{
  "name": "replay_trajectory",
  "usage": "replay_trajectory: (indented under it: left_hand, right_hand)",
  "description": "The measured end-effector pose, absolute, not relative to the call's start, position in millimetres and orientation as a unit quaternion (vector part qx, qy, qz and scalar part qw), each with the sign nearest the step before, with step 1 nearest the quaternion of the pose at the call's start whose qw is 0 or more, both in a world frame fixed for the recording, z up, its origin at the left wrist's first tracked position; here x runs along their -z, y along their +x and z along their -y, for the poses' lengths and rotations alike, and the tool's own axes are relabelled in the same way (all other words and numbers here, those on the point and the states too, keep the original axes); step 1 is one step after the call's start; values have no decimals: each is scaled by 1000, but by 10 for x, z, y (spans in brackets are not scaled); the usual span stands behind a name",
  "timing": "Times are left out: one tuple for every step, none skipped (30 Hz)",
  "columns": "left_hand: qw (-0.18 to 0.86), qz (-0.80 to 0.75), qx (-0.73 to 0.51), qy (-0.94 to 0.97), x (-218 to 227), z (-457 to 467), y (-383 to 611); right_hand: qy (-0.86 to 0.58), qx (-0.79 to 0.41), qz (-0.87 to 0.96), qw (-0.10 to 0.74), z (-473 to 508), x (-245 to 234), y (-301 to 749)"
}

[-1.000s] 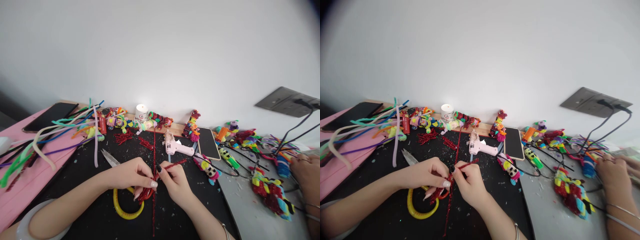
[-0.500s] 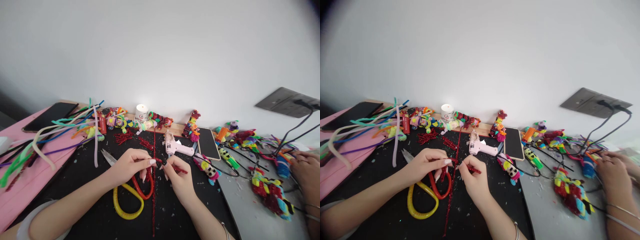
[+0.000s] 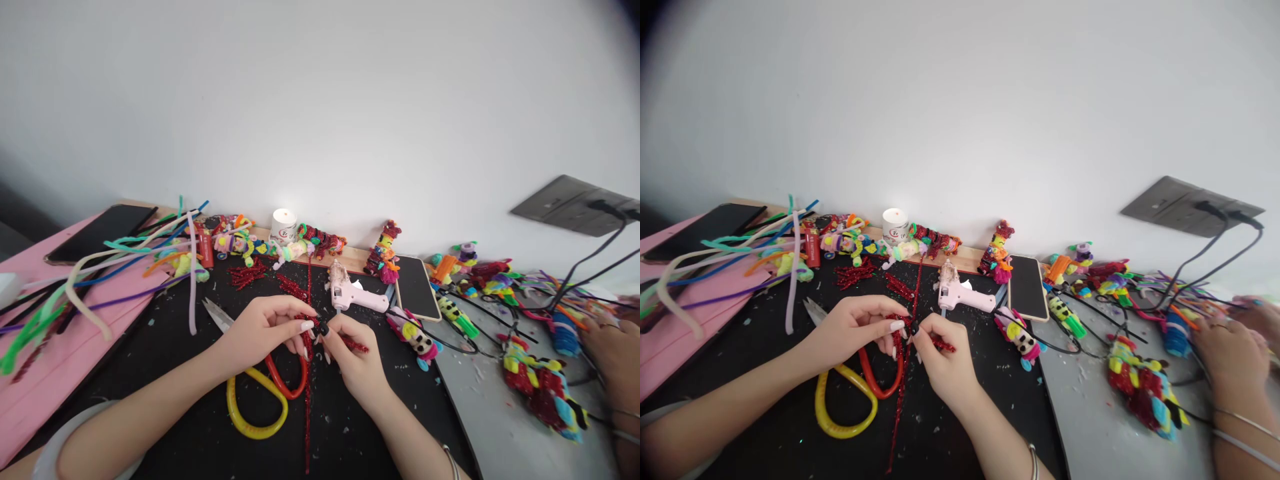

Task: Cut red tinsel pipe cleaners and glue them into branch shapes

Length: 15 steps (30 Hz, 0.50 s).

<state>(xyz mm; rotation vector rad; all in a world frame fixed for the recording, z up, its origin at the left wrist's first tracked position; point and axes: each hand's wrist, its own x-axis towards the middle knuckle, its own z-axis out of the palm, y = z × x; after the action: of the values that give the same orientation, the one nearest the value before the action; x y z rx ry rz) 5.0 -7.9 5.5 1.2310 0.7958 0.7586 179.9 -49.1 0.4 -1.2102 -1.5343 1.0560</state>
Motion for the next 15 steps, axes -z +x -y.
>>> replay_trajectory:
  left_hand:
    - [679, -354, -341, 546, -48, 75, 50]
    - [679, -354, -343, 544, -41, 70, 50]
    - [679, -354, -346, 542, -35, 66, 51]
    - [680, -355, -348, 540, -31, 63, 52]
    - [679, -356, -349, 538, -28, 61, 53]
    - [679, -358, -349, 538, -27, 60, 55]
    - [678, -359, -350, 538, -28, 60, 56]
    - [676, -360, -350, 539, -30, 60, 56]
    - [674, -361, -350, 540, -34, 60, 56]
    - [673, -362, -351, 541, -38, 59, 55]
    - [671, -363, -353, 541, -41, 58, 53]
    - [670, -364, -356, 541, -45, 56, 49]
    - [670, -364, -358, 539, -49, 54, 44]
    - [671, -363, -360, 537, -52, 51, 38]
    - [672, -363, -363, 534, -55, 48, 33]
  right_hand:
    - [-486, -425, 622, 442, 493, -6, 1798]
    - [-484, -424, 626, 440, 493, -8, 1797]
    - [-483, -423, 628, 439, 493, -11, 1796]
    - [-482, -422, 630, 438, 492, -14, 1794]
    - [-481, -421, 632, 438, 491, -18, 1793]
    - [-480, -421, 634, 437, 489, -21, 1791]
    - [-479, -421, 635, 436, 487, -23, 1789]
    - [-477, -422, 637, 435, 485, -25, 1788]
    - [-476, -423, 638, 434, 483, -25, 1787]
    - [-475, -423, 639, 432, 483, -24, 1788]
    - [-476, -421, 640, 431, 483, -21, 1790]
    - [-477, -419, 640, 432, 485, -16, 1794]
    - [-479, -417, 639, 433, 487, -9, 1799]
    - [-482, -416, 636, 436, 490, -1, 1805]
    - [-484, -416, 632, 440, 493, 7, 1811]
